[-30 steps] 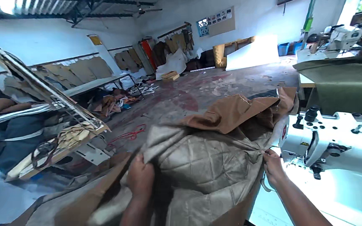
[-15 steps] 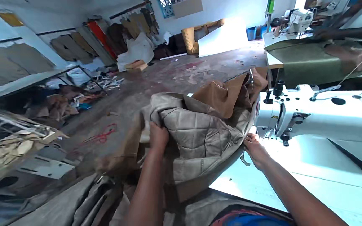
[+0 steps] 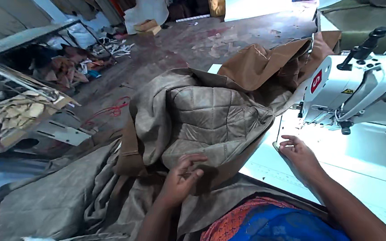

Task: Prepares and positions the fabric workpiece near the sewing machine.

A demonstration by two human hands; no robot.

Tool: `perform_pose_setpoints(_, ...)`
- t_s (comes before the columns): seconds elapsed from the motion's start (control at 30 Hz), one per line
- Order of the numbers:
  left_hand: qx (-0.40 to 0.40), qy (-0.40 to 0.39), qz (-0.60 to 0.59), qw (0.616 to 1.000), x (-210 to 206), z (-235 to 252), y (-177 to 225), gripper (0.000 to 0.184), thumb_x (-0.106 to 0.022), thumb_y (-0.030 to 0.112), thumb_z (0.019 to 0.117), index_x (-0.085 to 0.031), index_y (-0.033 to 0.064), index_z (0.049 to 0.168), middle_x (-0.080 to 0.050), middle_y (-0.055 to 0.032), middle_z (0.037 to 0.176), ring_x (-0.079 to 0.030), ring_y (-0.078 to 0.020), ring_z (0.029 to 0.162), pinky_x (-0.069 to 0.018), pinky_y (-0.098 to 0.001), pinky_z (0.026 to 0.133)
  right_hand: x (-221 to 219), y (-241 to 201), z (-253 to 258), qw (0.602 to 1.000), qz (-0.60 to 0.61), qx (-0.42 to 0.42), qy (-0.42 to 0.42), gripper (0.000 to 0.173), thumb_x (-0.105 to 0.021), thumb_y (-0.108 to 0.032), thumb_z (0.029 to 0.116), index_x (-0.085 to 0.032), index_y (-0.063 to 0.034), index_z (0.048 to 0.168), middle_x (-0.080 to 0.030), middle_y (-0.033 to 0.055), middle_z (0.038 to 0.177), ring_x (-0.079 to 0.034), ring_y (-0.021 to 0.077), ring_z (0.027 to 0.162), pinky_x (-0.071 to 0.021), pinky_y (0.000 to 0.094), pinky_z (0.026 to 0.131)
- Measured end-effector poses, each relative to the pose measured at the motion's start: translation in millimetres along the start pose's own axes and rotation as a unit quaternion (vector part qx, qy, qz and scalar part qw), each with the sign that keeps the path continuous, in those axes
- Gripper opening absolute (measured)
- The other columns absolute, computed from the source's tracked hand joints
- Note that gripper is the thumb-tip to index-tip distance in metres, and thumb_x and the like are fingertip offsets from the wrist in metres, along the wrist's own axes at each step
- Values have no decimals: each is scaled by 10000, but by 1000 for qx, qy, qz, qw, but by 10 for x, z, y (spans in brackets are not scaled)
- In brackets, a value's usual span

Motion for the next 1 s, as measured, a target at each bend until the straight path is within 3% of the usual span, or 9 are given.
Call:
perform_pose_setpoints(0.13, -9, -252, 18, 968, -569, -78, 204, 495, -568, 488, 1006, -705, 65, 1222, -717, -83, 1157, -653, -188, 1119, -512, -436, 1001, 159, 146, -407, 995, -19, -15, -99, 227, -638, -137, 1000, -658, -94, 1222, -691, 20, 987, -658, 112, 819, -562, 312, 767)
perform_pose_setpoints(0.2, 43, -372, 60, 925, -922, -151, 208, 515, -632, 418, 987, -639, 48, 1344, -654, -169, 1311, -590, -343, 1260, -416, -602, 1085, 240, 206, -643, 985, -64, 0, -158, 246, -655, -218, 981, -675, -103, 1198, -712, 10, 1001, -682, 95, 860, -578, 299, 799)
perform_pose_setpoints(0.27, 90, -420, 113, 896, -1228, -240, 142, 630, -696, 380, 958, -516, 81, 1482, -514, -184, 1501, -466, -397, 1394, -346, -660, 1117, 282, 242, -891, 969, -139, 65, -195, 311, -648, -279, 976, -690, -86, 1216, -714, 45, 1076, -681, 111, 919, -571, 313, 835)
perform_pose_setpoints(0.33, 126, -414, 169, 886, -1420, -339, 28, 680, -674, 380, 978, -425, 108, 1550, -422, -159, 1586, -374, -390, 1469, -305, -656, 1148, 276, 255, -1113, 941, -214, 141, -221, 347, -658, -259, 975, -691, -53, 1253, -712, 139, 1144, -700, 230, 994, -578, 421, 894)
perform_pose_setpoints(0.4, 157, -394, 200, 883, -1504, -429, -74, 610, -616, 388, 1009, -446, 143, 1542, -434, -124, 1587, -331, -375, 1498, -286, -651, 1159, 244, 264, -1272, 915, -268, 162, -256, 373, -667, -198, 982, -661, -15, 1307, -684, 222, 1236, -668, 380, 1140, -521, 554, 1002)
perform_pose_setpoints(0.5, 181, -369, 173, 895, -1498, -551, -106, 371, -514, 245, 1050, -614, 108, 1380, -618, -133, 1397, -507, -334, 1377, -354, -594, 1144, 234, 345, -1381, 890, -342, 130, -273, 415, -647, -189, 1006, -611, 36, 1353, -642, 287, 1299, -608, 480, 1227, -457, 626, 1057)
perform_pose_setpoints(0.7, 206, -326, 163, 908, -1151, -637, 260, 295, -485, 112, 1024, -636, -2, 1251, -680, -217, 1200, -649, -368, 1160, -482, -578, 990, 397, 559, -1459, 856, -416, 73, -298, 390, -617, -150, 1022, -594, 57, 1351, -639, 348, 1238, -606, 555, 1171, -447, 701, 1008)
perform_pose_setpoints(0.87, 26, -281, 105, 953, -1037, -811, 676, 191, -549, 114, 977, -670, -30, 1012, -693, -202, 906, -701, -366, 886, -531, -583, 767, 690, 620, -1575, 835, -452, 18, -314, 309, -613, -170, 1032, -640, 103, 1174, -669, 357, 1066, -648, 559, 1037, -474, 730, 902)
perform_pose_setpoints(1.0, -144, -235, 65, 959, -887, -881, 1003, 150, -565, 110, 956, -649, 7, 887, -639, -140, 735, -675, -297, 709, -535, -484, 634, 915, 552, -1721, 847, -430, 20, -311, 247, -642, -105, 1003, -670, 68, 1177, -685, 331, 1079, -663, 534, 1030, -479, 724, 904)
Point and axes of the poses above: each hand's wrist, its own z-axis towards the middle knuckle, its own x-axis out of the back of the hand, y = z × x, the point moved 6 cm from there along z, towards the middle knuckle
